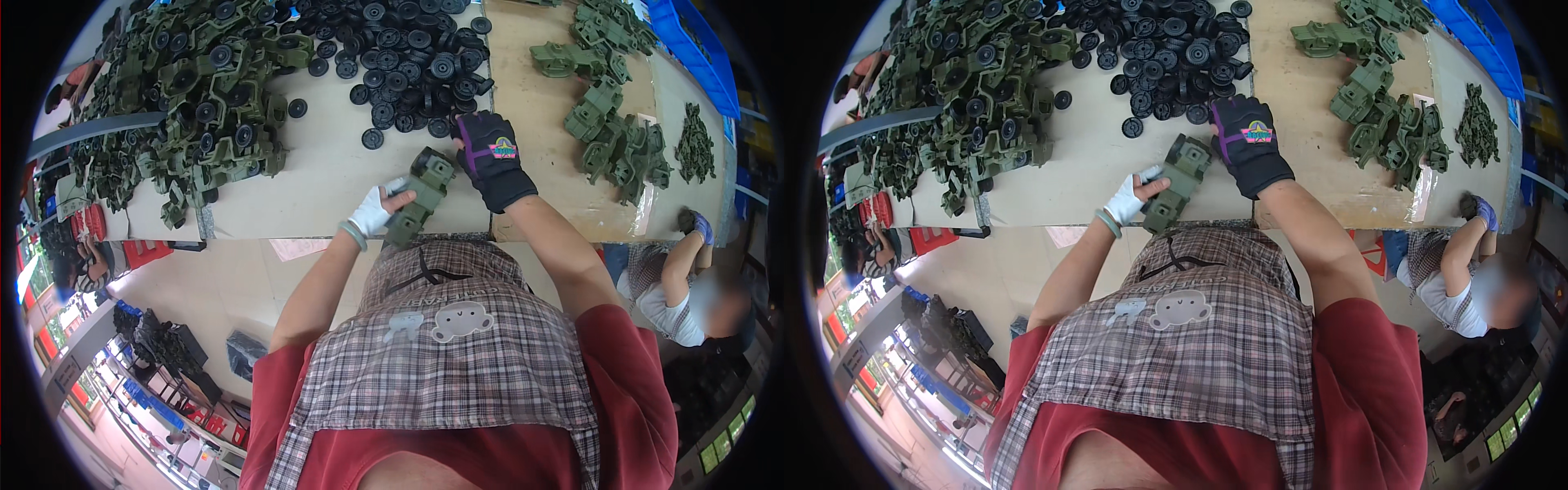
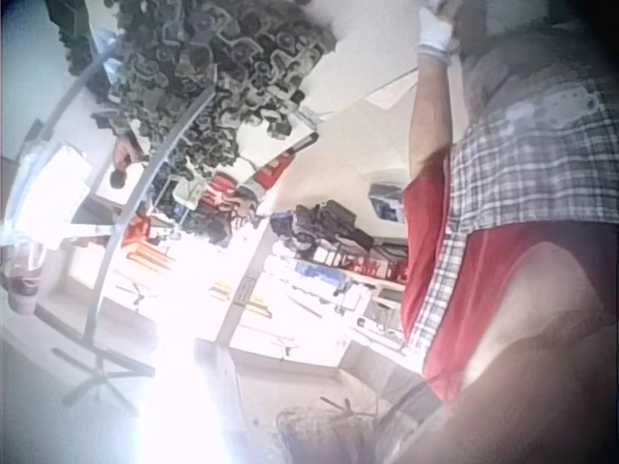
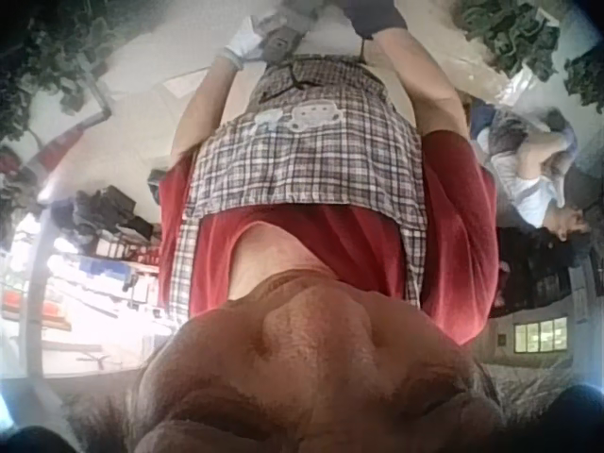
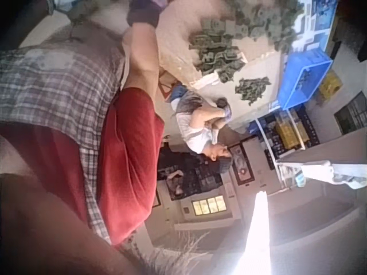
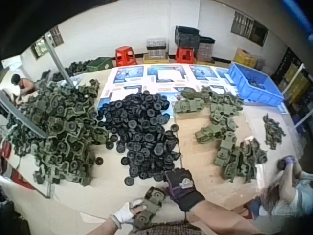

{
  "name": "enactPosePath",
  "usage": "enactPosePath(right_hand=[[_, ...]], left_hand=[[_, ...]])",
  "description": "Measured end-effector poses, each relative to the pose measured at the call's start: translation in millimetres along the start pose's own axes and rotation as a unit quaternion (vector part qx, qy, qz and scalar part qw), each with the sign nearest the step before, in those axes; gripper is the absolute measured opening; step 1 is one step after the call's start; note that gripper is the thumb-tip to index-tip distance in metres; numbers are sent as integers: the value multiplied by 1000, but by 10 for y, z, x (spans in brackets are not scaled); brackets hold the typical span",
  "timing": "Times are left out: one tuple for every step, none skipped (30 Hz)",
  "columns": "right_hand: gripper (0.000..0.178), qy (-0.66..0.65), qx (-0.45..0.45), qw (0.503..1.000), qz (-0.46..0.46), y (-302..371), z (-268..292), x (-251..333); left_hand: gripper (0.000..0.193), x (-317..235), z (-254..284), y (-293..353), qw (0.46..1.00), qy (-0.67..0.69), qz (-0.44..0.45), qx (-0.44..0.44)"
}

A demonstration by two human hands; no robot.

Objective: Assemble green plastic toy military vehicles by attaching wheels.

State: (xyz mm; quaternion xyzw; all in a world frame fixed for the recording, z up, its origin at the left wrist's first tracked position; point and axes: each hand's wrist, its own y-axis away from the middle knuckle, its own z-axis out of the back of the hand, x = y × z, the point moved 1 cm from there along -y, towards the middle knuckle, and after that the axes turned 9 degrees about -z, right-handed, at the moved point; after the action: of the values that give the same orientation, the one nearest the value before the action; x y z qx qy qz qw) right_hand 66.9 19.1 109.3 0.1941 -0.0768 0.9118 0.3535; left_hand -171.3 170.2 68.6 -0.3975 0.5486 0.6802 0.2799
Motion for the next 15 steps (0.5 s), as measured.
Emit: enactPosePath(right_hand=[[29, 50, 53, 997, 15, 30, 5, -27], [31, 43, 14, 998, 37, 68, -103, -108], [31, 42, 15, 998, 41, 67, -99, -115], [33, 37, 22, 998, 38, 74, -84, -94], [35, 34, 27, 999, 31, 96, -62, -109], [35, 33, 27, 999, 31, 152, -74, -160], [38, 60, 54, 992, 92, 241, -113, -223], [40, 87, 80, 981, 152, 318, -122, -269], [40, 86, 81, 981, 153, 390, -74, -257], [40, 71, 129, 973, 178, 483, -21, -235], [41, 57, 176, 962, 198, 546, 31, -248], [36, -1, 124, 979, 165, 631, -76, -367], [36, -1, 125, 978, 164, 653, -93, -437], [31, -36, 52, 994, 91, 625, -39, -438], [27, -70, -23, 997, 15, 611, 8, -432]], left_hand=[[74, -18, 49, -43, 996, 62, 61, 17], [69, 88, 113, -115, 989, 132, 51, 37], [69, 202, 189, -179, 989, 133, 51, 32], [65, 306, 271, -221, 994, 100, 41, 9], [61, 314, 298, -243, 997, 66, 32, -10], [51, 335, 278, -234, 998, 8, 27, -50], [51, 358, 272, -210, 998, 8, 27, -51], [48, 351, 278, -193, 986, -104, -52, -118], [45, 292, 275, -150, 951, -215, -128, -183], [59, 266, 246, -85, 955, -198, -100, -199], [59, 130, 132, -7, 955, -197, -100, -196], [72, -40, -30, 82, 921, -290, -136, -223], [86, -180, -166, 152, 876, -379, -169, -248], [108, -265, -249, 194, 872, -411, -167, -208], [108, -318, -301, 192, 873, -410, -165, -208]])
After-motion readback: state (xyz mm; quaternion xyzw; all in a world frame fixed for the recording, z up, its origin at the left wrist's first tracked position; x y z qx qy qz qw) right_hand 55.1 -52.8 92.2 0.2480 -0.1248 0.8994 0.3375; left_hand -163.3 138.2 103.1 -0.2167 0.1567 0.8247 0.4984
